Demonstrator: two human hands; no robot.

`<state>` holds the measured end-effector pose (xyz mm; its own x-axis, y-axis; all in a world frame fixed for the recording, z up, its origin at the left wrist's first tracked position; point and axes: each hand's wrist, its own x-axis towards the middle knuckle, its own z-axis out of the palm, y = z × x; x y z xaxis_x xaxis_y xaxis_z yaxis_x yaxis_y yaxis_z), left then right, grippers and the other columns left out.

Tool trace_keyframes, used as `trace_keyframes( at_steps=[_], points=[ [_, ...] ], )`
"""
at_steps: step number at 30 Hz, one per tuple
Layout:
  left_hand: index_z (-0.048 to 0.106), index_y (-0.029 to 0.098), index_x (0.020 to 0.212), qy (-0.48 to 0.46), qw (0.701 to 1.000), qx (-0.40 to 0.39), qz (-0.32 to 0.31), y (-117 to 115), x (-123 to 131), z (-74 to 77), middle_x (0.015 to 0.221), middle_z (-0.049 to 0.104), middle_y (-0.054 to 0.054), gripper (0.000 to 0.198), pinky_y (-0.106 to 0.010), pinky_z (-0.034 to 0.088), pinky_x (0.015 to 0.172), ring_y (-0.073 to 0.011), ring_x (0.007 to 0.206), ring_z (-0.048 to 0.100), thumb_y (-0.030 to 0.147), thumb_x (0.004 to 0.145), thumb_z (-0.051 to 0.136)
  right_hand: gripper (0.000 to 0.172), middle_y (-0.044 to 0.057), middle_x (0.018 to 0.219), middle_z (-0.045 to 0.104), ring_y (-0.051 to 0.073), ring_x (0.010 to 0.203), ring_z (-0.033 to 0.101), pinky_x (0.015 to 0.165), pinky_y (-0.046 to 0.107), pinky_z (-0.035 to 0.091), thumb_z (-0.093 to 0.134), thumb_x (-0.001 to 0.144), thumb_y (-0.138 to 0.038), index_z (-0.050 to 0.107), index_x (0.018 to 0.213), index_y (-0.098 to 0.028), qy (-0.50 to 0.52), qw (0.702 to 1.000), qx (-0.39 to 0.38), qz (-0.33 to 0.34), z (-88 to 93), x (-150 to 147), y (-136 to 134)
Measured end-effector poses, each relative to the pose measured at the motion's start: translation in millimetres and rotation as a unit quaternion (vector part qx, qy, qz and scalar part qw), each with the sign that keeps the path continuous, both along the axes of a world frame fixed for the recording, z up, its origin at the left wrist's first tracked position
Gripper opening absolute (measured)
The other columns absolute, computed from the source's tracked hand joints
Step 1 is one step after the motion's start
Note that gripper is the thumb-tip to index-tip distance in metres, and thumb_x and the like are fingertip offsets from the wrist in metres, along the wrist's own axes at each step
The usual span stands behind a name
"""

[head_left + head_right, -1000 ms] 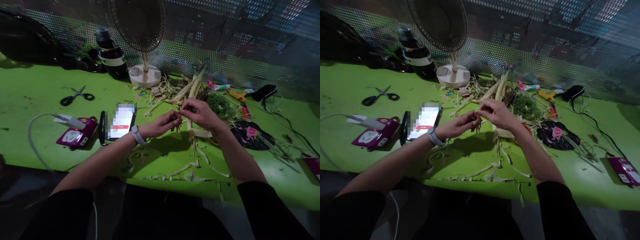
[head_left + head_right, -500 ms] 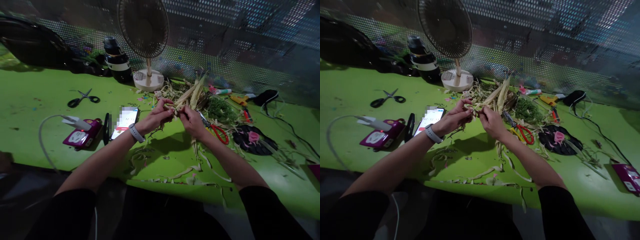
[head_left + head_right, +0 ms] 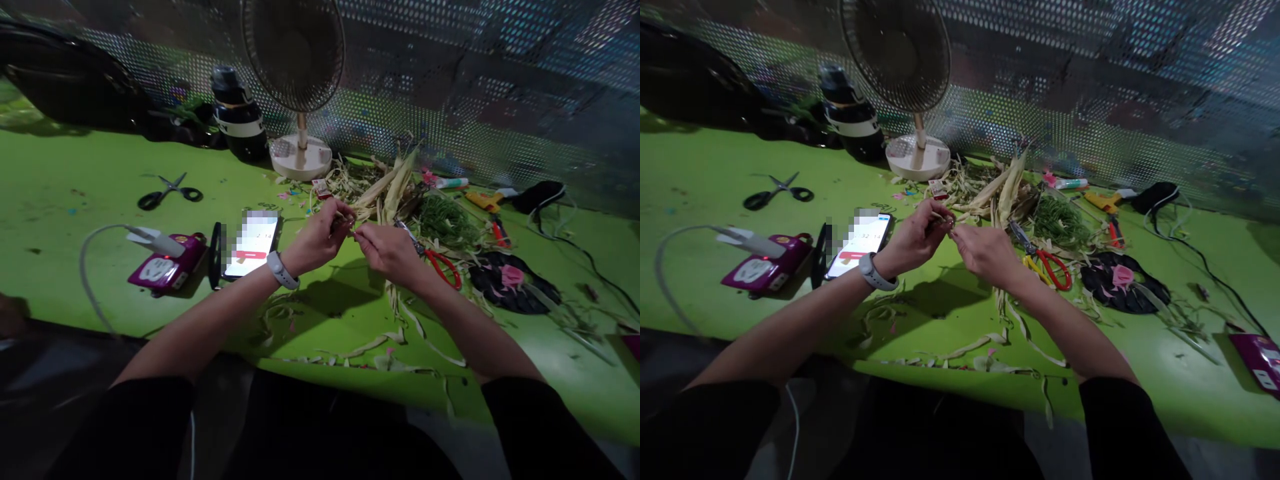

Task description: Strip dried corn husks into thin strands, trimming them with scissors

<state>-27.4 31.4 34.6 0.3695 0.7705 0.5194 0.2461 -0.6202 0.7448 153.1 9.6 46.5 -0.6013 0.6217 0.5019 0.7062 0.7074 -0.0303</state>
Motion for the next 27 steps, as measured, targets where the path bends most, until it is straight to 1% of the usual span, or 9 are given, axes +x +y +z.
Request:
trace_keyframes(
  at_steps=[4,9,11,13,16,19,21,23,27],
  points=[
    [0.048,0.017,0.095,0.039,0.998,0.017,0.051,-3,2,-3.0,0.08,0.061,-0.004,0.009,-0.026,0.04,0.059,-0.013,0.065,0.056,0.016,0.087,0.05,0.022,0.003,0.067,0.06,0.014,0.057,0.049,0.056,0.027,0.03,0.04,0.097,-0.025,0.056,0.083,-0.018,0.027,0.997,-0.06,0.032,1.4,1,-1],
    [0.048,0.017,0.095,0.041,0.998,0.021,0.053,3,-1,-8.4,0.077,0.061,-0.004,0.009,-0.027,0.04,0.059,-0.0132,0.064,0.056,0.016,0.086,0.051,0.02,0.002,0.067,0.059,0.013,0.058,0.049,0.056,0.026,0.031,0.044,0.095,-0.024,0.056,0.081,-0.018,0.047,0.991,-0.114,0.043,7.7,3,-2],
    [0.047,0.018,0.094,0.031,0.999,-0.005,0.001,6,-3,-8.5,0.075,0.061,-0.003,0.008,-0.027,0.042,0.059,-0.0126,0.064,0.057,0.02,0.088,0.051,0.02,0.003,0.07,0.061,0.014,0.061,0.051,0.058,0.027,0.033,0.044,0.095,-0.025,0.058,0.082,-0.019,0.043,0.99,-0.124,0.041,17.2,10,-1],
    [0.047,0.018,0.094,0.017,0.992,-0.058,-0.109,6,-4,-6.4,0.075,0.062,-0.003,0.009,-0.026,0.044,0.06,-0.0121,0.065,0.059,0.025,0.091,0.051,0.02,0.004,0.074,0.062,0.016,0.066,0.053,0.062,0.028,0.035,0.046,0.095,-0.028,0.059,0.082,-0.019,0.053,0.99,-0.128,0.037,28.4,18,2],
    [0.047,0.019,0.097,-0.015,0.951,-0.159,-0.264,0,-3,0.0,0.077,0.062,-0.003,0.02,-0.024,0.045,0.057,-0.011,0.065,0.059,0.035,0.09,0.056,0.027,0.004,0.075,0.06,0.016,0.07,0.053,0.066,0.029,0.038,0.052,0.092,-0.041,0.059,0.078,-0.019,0.129,0.978,-0.16,0.04,34.6,24,11],
    [0.043,0.022,0.101,-0.061,0.916,-0.235,-0.318,-8,0,5.5,0.077,0.062,-0.002,0.028,-0.023,0.047,0.057,-0.0104,0.065,0.058,0.038,0.087,0.062,0.04,0.0,0.069,0.055,0.014,0.063,0.05,0.059,0.027,0.04,0.056,0.084,-0.059,0.055,0.076,-0.02,0.285,0.92,-0.264,0.048,18.5,15,18],
    [0.041,0.023,0.104,-0.11,0.911,-0.254,-0.307,-10,1,6.2,0.079,0.062,-0.001,0.032,-0.023,0.049,0.059,-0.0107,0.067,0.06,0.038,0.086,0.064,0.047,-0.003,0.061,0.049,0.012,0.055,0.046,0.052,0.026,0.039,0.055,0.08,-0.067,0.05,0.074,-0.021,0.377,0.858,-0.347,0.037,1.2,4,21],
    [0.044,0.024,0.109,-0.155,0.92,-0.251,-0.258,-9,0,4.1,0.08,0.062,0.0,0.035,-0.024,0.05,0.06,-0.0109,0.069,0.061,0.039,0.085,0.065,0.049,-0.004,0.06,0.049,0.011,0.052,0.045,0.05,0.025,0.041,0.057,0.077,-0.069,0.047,0.073,-0.021,0.411,0.817,-0.404,0.03,-13.4,-6,21],
    [0.056,0.022,0.105,-0.188,0.947,-0.215,-0.149,3,-4,-3.7,0.079,0.063,-0.001,0.03,-0.022,0.047,0.056,-0.01,0.065,0.059,0.043,0.084,0.065,0.045,-0.006,0.059,0.045,0.008,0.05,0.044,0.047,0.023,0.041,0.06,0.077,-0.065,0.048,0.075,-0.021,0.412,0.805,-0.427,0.017,-23.7,-9,22]
  ],
)
